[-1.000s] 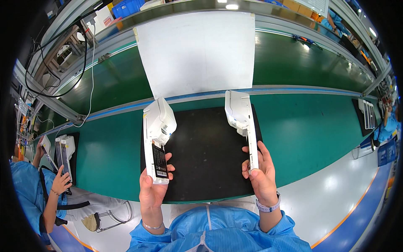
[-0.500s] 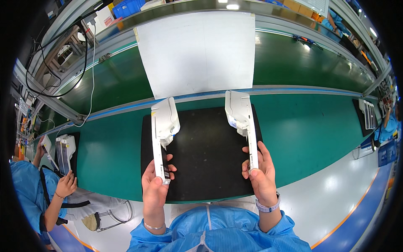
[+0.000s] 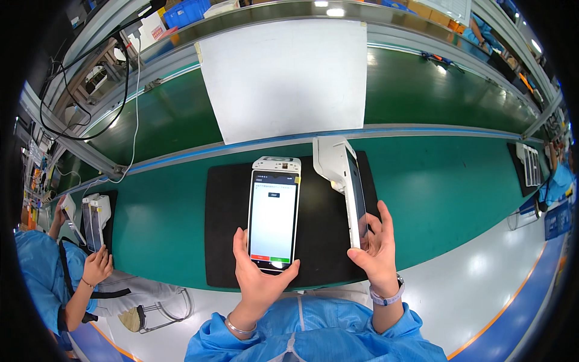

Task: The person tests the screens and functionality of handheld electronic devices by hand on a production line.

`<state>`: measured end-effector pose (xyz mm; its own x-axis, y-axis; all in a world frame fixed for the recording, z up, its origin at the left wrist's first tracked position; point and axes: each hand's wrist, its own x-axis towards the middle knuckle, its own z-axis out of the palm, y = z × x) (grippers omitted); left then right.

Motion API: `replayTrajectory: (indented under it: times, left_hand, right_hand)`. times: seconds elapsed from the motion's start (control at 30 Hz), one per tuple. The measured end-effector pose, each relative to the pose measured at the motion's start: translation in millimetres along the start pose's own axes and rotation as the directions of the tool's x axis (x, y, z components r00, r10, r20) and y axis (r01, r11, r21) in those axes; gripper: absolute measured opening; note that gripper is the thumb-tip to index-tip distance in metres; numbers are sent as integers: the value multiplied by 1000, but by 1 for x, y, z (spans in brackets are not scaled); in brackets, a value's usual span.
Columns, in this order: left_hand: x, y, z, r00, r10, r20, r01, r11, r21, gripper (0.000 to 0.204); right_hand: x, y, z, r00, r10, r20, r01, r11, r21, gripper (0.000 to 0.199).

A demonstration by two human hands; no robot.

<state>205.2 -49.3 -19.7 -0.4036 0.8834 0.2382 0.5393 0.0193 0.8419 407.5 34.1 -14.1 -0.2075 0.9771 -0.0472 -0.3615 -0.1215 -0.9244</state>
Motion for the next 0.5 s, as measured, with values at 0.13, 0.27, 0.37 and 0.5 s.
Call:
replayTrajectory:
  times: [0.13,0.27,0.37,0.5]
  left_hand:
    - [-1,-3,6,998,49,-37,-45,994,104,103]
    - [-3,-2,9,994,82,-74,-65,978,200,102]
    - [-4,-7,12,989,106,-98,-88,981,171,103]
    - [-4,-6,6,988,147,-40,-134,966,223,110]
  right_hand:
    - [-1,8,1,996,-89,7,89,983,-158,114]
    - [-7,13,9,956,-278,95,278,751,-599,119]
    - [-13,13,21,938,-332,102,284,562,-777,118]
    - [-19,17,26,912,-347,217,324,286,-902,124]
